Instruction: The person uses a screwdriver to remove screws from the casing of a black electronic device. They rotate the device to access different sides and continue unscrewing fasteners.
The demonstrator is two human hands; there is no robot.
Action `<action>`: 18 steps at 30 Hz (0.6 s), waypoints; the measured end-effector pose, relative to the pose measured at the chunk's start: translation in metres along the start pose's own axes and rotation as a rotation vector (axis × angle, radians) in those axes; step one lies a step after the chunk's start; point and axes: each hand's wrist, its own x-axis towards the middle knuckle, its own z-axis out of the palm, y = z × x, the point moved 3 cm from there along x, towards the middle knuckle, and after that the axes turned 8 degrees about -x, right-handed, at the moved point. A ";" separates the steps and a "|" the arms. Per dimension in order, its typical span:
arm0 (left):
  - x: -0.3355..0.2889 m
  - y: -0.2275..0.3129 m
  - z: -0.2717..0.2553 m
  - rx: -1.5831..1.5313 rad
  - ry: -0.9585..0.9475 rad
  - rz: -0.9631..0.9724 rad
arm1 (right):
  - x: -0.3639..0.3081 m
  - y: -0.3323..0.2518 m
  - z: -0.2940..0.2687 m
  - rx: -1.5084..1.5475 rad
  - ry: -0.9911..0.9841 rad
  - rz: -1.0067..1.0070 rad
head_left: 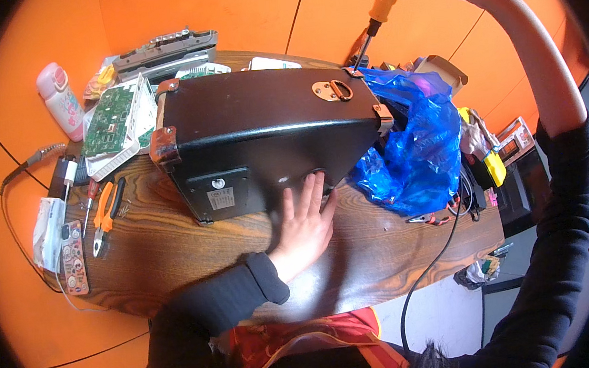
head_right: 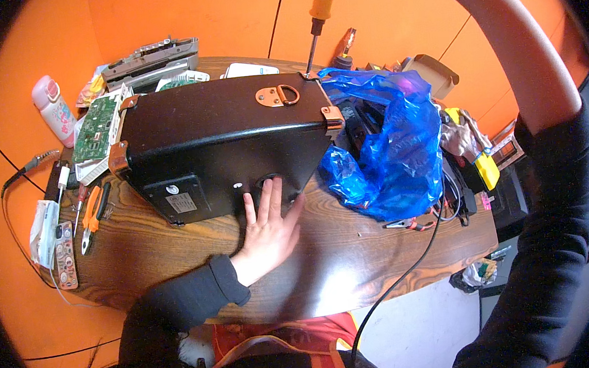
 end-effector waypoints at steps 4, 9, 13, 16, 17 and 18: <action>0.003 -0.003 0.001 -0.032 -0.002 0.002 | -0.005 0.000 0.009 0.255 0.121 -0.104; -0.002 0.006 -0.014 -0.004 0.055 0.022 | -0.012 0.015 0.050 0.614 0.327 -0.071; 0.002 0.029 -0.080 0.063 0.397 0.239 | -0.025 0.017 0.063 0.505 0.492 -0.031; 0.039 0.021 -0.144 -0.076 0.570 0.167 | -0.026 0.014 0.070 0.971 0.537 -0.174; 0.051 0.021 -0.163 -0.119 0.546 0.156 | -0.026 0.015 0.074 1.060 0.523 -0.201; 0.060 0.025 -0.183 -0.172 0.551 0.315 | -0.028 0.019 0.076 1.039 0.477 -0.203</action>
